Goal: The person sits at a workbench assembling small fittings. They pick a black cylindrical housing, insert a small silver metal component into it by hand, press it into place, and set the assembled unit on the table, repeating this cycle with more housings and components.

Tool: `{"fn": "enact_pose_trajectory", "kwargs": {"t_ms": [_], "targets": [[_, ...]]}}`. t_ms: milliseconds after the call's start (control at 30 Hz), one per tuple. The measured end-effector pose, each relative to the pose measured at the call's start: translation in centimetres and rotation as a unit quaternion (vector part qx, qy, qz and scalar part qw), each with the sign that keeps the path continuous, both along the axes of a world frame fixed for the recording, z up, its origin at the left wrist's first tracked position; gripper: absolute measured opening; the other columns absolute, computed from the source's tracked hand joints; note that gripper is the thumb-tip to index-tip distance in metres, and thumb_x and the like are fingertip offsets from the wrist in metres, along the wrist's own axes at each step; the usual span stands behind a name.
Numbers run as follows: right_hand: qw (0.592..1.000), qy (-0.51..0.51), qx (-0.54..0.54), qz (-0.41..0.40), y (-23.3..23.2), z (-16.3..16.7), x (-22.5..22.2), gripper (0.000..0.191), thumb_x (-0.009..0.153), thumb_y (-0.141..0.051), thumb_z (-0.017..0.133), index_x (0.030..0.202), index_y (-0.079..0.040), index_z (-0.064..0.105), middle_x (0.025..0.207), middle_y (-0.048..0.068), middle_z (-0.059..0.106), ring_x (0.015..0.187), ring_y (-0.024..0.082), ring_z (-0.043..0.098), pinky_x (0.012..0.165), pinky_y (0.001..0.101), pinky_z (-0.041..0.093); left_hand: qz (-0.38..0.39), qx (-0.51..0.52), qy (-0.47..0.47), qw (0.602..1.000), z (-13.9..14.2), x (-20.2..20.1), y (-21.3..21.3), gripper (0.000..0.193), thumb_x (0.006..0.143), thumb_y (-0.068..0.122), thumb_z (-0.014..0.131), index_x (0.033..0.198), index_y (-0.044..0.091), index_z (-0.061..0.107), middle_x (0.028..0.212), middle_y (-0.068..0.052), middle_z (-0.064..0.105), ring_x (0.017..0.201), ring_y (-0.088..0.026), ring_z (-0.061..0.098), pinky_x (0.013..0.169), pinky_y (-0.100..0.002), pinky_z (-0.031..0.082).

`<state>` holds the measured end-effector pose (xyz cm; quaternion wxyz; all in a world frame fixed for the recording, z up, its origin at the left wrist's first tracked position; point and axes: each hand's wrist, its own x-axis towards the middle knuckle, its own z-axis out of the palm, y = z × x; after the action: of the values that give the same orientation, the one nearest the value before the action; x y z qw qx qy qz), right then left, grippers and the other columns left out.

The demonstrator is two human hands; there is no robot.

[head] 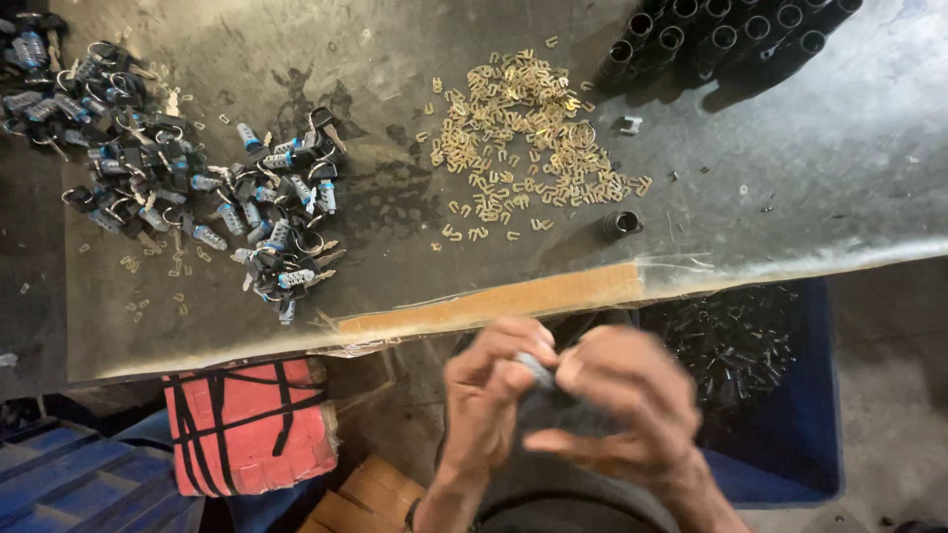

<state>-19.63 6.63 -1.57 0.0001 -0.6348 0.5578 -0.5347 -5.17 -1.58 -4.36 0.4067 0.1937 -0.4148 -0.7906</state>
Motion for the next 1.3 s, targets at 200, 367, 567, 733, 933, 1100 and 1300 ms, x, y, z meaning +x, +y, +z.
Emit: {"fn": "enact_pose_trajectory", "kwargs": {"t_ms": [200,367,567,733,933,1100,1300], "targets": [[0.938,-0.022,0.190,-0.289,-3.8,1.5,-4.1,0.051,0.089,-0.024,0.086,0.128,0.001,0.064,0.127,0.015,0.057,0.110,0.029,0.055,0.087,0.0371,0.049,-0.032,0.136,0.030,0.990,-0.8,2.4,-1.2,0.030,0.104,0.028,0.070,0.107,-0.002,0.066,0.077,-0.009,0.061,0.061,-0.015,0.056,0.050,-0.027,0.044],[0.939,0.010,0.212,-0.270,-5.5,0.6,-4.8,0.034,0.090,-0.010,0.082,0.117,-0.002,0.064,0.125,0.015,0.063,0.118,0.030,0.055,0.098,0.0418,0.047,-0.065,0.217,-0.014,0.974,-0.1,2.0,-0.7,0.036,0.103,0.026,0.069,0.118,-0.007,0.065,0.072,0.000,0.047,0.053,-0.008,0.044,0.044,-0.024,0.034],[0.931,-0.349,0.080,-0.067,-1.4,-1.0,-3.8,0.038,0.110,-0.022,0.070,0.122,-0.005,0.038,0.120,0.017,0.064,0.105,0.023,0.065,0.097,0.0350,0.057,-0.179,0.390,-0.014,0.903,2.1,2.3,-1.3,0.055,0.099,0.031,0.066,0.141,-0.004,0.059,0.074,0.000,0.048,0.059,-0.005,0.047,0.046,-0.021,0.038],[0.887,-0.461,-0.010,-0.029,1.3,-2.7,-2.2,0.046,0.107,-0.046,0.068,0.113,-0.009,0.041,0.086,0.009,0.053,0.066,0.013,0.049,0.054,0.0272,0.047,-0.222,0.378,0.008,0.899,1.6,1.6,-1.0,0.059,0.094,0.028,0.069,0.146,0.004,0.055,0.088,0.001,0.053,0.067,-0.004,0.050,0.050,-0.019,0.042],[0.820,-0.572,-0.010,-0.026,2.0,-3.4,0.1,0.049,0.101,-0.054,0.065,0.105,-0.012,0.039,0.063,0.006,0.042,0.048,0.010,0.031,0.041,0.0258,0.030,-0.297,0.379,0.062,0.874,0.8,1.7,0.5,0.037,0.108,0.040,0.063,0.098,0.005,0.053,0.071,-0.004,0.051,0.053,-0.009,0.051,0.047,-0.022,0.042],[0.776,-0.631,-0.006,0.014,2.2,-3.5,1.3,0.041,0.102,-0.043,0.065,0.103,-0.012,0.038,0.061,0.006,0.040,0.050,0.008,0.025,0.042,0.0258,0.024,-0.352,0.369,0.063,0.858,0.9,1.4,1.4,0.040,0.109,0.043,0.057,0.090,0.009,0.047,0.073,0.002,0.040,0.053,-0.008,0.048,0.049,-0.023,0.038],[0.791,-0.611,-0.004,-0.017,2.3,-3.4,1.6,0.031,0.102,-0.032,0.059,0.097,-0.008,0.040,0.058,0.005,0.041,0.048,0.008,0.026,0.043,0.0260,0.024,-0.317,0.248,0.017,0.915,1.2,1.6,1.7,0.043,0.111,0.040,0.051,0.090,0.002,0.055,0.068,0.001,0.042,0.057,-0.011,0.051,0.054,-0.025,0.042]]}}
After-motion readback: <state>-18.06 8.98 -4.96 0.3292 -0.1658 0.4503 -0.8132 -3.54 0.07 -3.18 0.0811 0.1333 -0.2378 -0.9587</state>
